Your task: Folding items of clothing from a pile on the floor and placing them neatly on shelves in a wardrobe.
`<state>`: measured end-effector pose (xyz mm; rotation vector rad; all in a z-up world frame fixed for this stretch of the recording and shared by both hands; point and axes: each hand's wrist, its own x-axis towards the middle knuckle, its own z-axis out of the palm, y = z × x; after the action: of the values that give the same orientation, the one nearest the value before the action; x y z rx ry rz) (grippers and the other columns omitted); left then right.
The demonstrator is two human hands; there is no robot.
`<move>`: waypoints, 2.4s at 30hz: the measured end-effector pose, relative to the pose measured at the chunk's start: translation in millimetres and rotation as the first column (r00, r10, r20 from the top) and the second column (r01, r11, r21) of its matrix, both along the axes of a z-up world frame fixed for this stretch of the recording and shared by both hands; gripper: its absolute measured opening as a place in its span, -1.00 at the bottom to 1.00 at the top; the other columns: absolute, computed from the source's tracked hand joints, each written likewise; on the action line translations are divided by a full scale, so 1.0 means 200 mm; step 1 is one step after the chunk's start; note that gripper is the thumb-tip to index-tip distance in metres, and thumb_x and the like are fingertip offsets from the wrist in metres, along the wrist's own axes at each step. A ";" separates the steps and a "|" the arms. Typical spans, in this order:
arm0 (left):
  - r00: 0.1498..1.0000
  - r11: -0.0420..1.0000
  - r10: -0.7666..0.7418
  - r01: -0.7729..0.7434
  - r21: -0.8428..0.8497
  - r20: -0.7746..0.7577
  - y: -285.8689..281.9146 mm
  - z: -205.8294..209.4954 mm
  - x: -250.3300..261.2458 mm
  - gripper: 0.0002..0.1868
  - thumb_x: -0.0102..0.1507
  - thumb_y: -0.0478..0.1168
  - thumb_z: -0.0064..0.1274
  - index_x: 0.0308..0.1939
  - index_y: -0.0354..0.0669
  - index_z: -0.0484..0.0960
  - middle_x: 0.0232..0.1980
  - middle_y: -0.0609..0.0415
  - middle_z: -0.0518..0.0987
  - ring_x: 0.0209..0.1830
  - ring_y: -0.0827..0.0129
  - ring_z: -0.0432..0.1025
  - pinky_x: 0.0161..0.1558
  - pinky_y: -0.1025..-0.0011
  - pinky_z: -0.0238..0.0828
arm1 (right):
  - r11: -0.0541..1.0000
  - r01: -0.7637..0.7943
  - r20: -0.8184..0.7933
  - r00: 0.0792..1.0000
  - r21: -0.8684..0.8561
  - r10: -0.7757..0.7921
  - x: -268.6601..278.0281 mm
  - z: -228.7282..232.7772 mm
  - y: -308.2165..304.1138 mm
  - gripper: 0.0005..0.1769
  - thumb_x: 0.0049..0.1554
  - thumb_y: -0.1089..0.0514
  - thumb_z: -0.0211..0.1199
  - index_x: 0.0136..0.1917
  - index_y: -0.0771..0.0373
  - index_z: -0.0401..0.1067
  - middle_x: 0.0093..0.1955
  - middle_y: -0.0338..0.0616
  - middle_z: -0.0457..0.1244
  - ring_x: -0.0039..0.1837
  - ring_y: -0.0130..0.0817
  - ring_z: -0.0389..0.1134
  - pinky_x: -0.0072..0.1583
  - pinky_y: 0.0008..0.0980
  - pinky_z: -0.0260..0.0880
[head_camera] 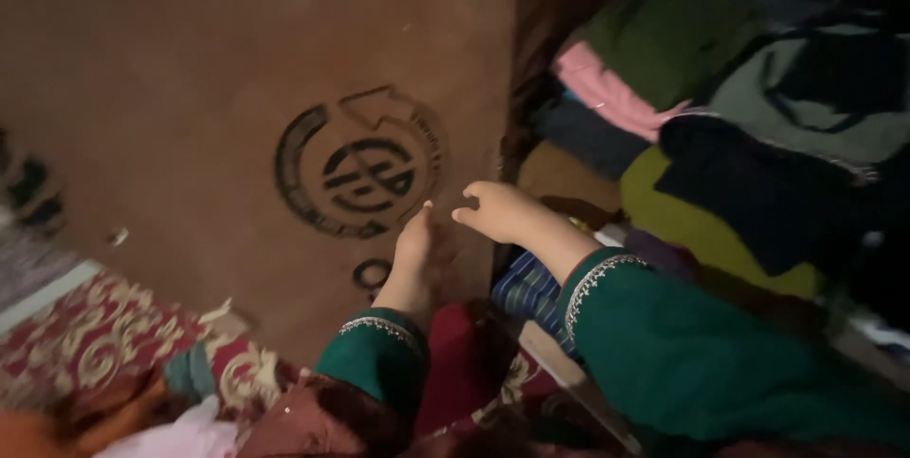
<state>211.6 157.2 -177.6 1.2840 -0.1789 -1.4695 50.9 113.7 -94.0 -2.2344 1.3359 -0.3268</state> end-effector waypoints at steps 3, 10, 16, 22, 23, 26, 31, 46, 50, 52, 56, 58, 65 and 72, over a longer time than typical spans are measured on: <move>0.950 0.990 0.053 -0.089 -0.105 -0.307 0.18 -0.18 0.16 -0.36 0.33 0.19 -0.15 0.31 -0.19 0.42 0.19 -0.04 0.53 0.09 0.04 0.46 0.11 -0.04 0.47 | 0.992 -0.124 -0.056 0.990 0.025 0.126 0.13 -0.10 0.08 -0.30 0.09 -0.22 0.32 0.33 0.27 0.40 0.27 0.12 0.32 0.30 0.00 0.36 0.29 -0.16 0.36; 0.893 0.911 0.372 -0.403 -0.081 -0.253 0.68 -0.44 0.51 -0.34 0.37 0.22 -0.17 0.34 -0.18 0.37 0.28 -0.18 0.47 0.17 -0.15 0.43 0.05 -0.11 0.44 | 0.878 -0.476 -0.143 0.867 0.052 0.478 0.50 -0.15 0.30 -0.43 0.10 -0.20 0.32 0.22 0.23 0.50 0.20 0.07 0.37 0.24 -0.03 0.39 0.23 -0.16 0.38; 0.771 0.762 0.634 -0.635 0.129 0.050 1.22 -0.54 0.58 -0.43 0.31 0.20 -0.10 0.29 0.02 0.44 0.15 0.07 0.50 0.00 0.11 0.38 -0.05 0.08 0.29 | 0.755 -0.577 -0.061 0.781 0.311 0.622 0.70 -0.15 0.63 -0.46 0.10 -0.15 0.26 0.23 0.20 0.47 0.06 0.06 0.47 0.11 -0.08 0.51 0.15 -0.16 0.46; 0.647 0.649 0.707 -0.754 0.101 0.284 1.84 -1.13 0.42 -0.45 0.37 0.27 0.00 -0.12 -0.17 0.67 -0.30 0.14 0.61 -0.35 0.34 0.40 -0.22 0.29 0.31 | 0.604 -0.774 -0.007 0.614 0.190 0.789 0.74 -0.46 1.01 -0.47 0.08 -0.16 0.32 0.19 0.21 0.54 0.15 0.04 0.41 0.18 -0.10 0.44 0.21 -0.20 0.41; 0.537 0.533 0.839 -0.843 0.065 0.091 1.96 -0.96 0.25 -0.61 0.32 0.19 0.02 -0.09 -0.01 0.63 -0.28 0.15 0.60 -0.32 0.30 0.42 -0.22 0.20 0.30 | 0.558 -0.796 0.007 0.575 0.234 0.818 0.75 -0.55 1.07 -0.45 0.08 -0.17 0.33 0.19 0.23 0.52 0.14 0.05 0.41 0.17 -0.10 0.45 0.21 -0.20 0.42; 0.367 0.372 0.928 -0.919 0.130 -0.064 2.34 -1.09 0.04 -0.66 0.33 0.17 0.06 0.00 0.09 0.57 -0.20 0.15 0.50 -0.21 0.24 0.33 -0.13 0.06 0.16 | 0.435 -0.863 0.009 0.452 0.258 0.892 0.77 -0.70 1.29 -0.44 0.10 -0.19 0.33 0.19 0.24 0.52 0.14 0.08 0.40 0.17 -0.06 0.43 0.21 -0.19 0.40; 0.249 0.214 0.965 -0.931 0.294 0.083 2.82 -0.99 -0.19 -0.45 0.34 0.22 -0.02 0.26 -0.01 0.50 0.26 0.02 0.45 0.35 0.04 0.20 0.24 -0.25 0.00 | 0.305 -0.875 0.086 0.361 0.377 0.929 0.78 -0.80 1.69 -0.47 0.09 -0.19 0.31 0.12 0.27 0.55 0.01 0.07 0.45 0.06 -0.07 0.51 0.14 -0.16 0.49; -0.095 -0.116 0.991 -0.956 0.268 0.089 3.60 -1.03 -0.48 -0.43 0.27 0.14 -0.03 0.26 -0.04 0.54 0.35 0.00 0.49 0.39 0.12 0.27 0.38 -0.27 -0.03 | 0.006 -0.980 0.134 0.033 0.200 0.990 0.95 -0.85 2.51 -0.61 0.10 -0.05 0.28 0.07 0.24 0.59 0.00 0.02 0.43 0.05 -0.12 0.46 0.12 -0.19 0.44; -0.103 -0.123 0.992 -0.942 0.313 0.080 3.72 -1.14 -0.41 -0.41 0.27 0.17 -0.04 0.26 -0.05 0.55 0.36 -0.01 0.49 0.36 0.10 0.26 0.38 -0.25 0.01 | -0.021 -0.958 0.202 0.039 0.287 0.979 0.97 -0.88 2.65 -0.64 0.11 -0.01 0.24 0.05 0.25 0.58 -0.03 -0.01 0.45 0.04 -0.17 0.48 0.12 -0.22 0.44; -0.107 -0.119 0.993 -0.938 0.325 0.054 3.79 -1.20 -0.34 -0.41 0.27 0.16 -0.03 0.26 -0.08 0.56 0.35 -0.06 0.50 0.36 0.06 0.27 0.37 -0.26 0.05 | -0.009 -0.959 0.185 0.045 0.282 0.982 1.03 -0.91 2.70 -0.65 0.11 -0.01 0.23 0.05 0.25 0.58 -0.03 -0.01 0.45 0.03 -0.17 0.48 0.12 -0.23 0.44; -0.011 -0.017 1.000 -0.956 0.293 0.022 3.99 -1.26 -0.11 -0.44 0.29 0.17 -0.10 0.27 -0.01 0.51 0.38 0.01 0.44 0.39 0.11 0.22 0.38 -0.28 -0.08 | 0.047 -0.957 0.127 0.087 0.286 0.988 1.21 -0.95 2.85 -0.64 0.09 -0.02 0.26 0.05 0.23 0.58 -0.03 -0.02 0.45 0.03 -0.17 0.48 0.12 -0.22 0.45; 0.000 -0.002 1.000 -0.961 0.277 0.008 4.11 -1.22 -0.01 -0.45 0.30 0.15 -0.11 0.27 0.00 0.49 0.38 0.00 0.41 0.39 0.09 0.20 0.38 -0.32 -0.10 | 0.083 -0.954 0.109 0.118 0.287 0.987 1.30 -0.96 2.95 -0.64 0.08 -0.02 0.27 0.05 0.21 0.59 -0.03 -0.02 0.45 0.03 -0.17 0.48 0.12 -0.22 0.45; -0.070 -0.064 0.997 -0.970 0.235 -0.016 4.53 -1.21 0.20 -0.46 0.28 0.09 -0.06 0.26 -0.08 0.51 0.37 -0.03 0.46 0.47 0.09 0.24 0.41 -0.23 -0.07 | 0.131 -0.949 0.145 0.178 0.287 0.973 1.55 -1.10 3.36 -0.68 0.09 0.02 0.26 0.03 0.22 0.60 -0.09 -0.01 0.44 -0.04 -0.20 0.47 0.07 -0.25 0.44; -0.121 -0.093 0.990 -0.949 0.301 -0.077 4.69 -1.23 0.27 -0.43 0.34 0.11 -0.13 0.33 -0.10 0.45 0.43 -0.01 0.42 0.51 0.15 0.20 0.46 -0.10 -0.09 | 0.072 -0.912 0.188 0.160 0.404 0.969 1.72 -1.27 3.59 -0.76 0.10 0.08 0.26 -0.05 0.25 0.59 -0.23 -0.04 0.42 -0.18 -0.29 0.40 -0.06 -0.27 0.42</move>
<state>265.7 1095.2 -423.0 0.7907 1.0163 -0.1757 394.1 830.8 -348.3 -2.1867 -0.3238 0.6004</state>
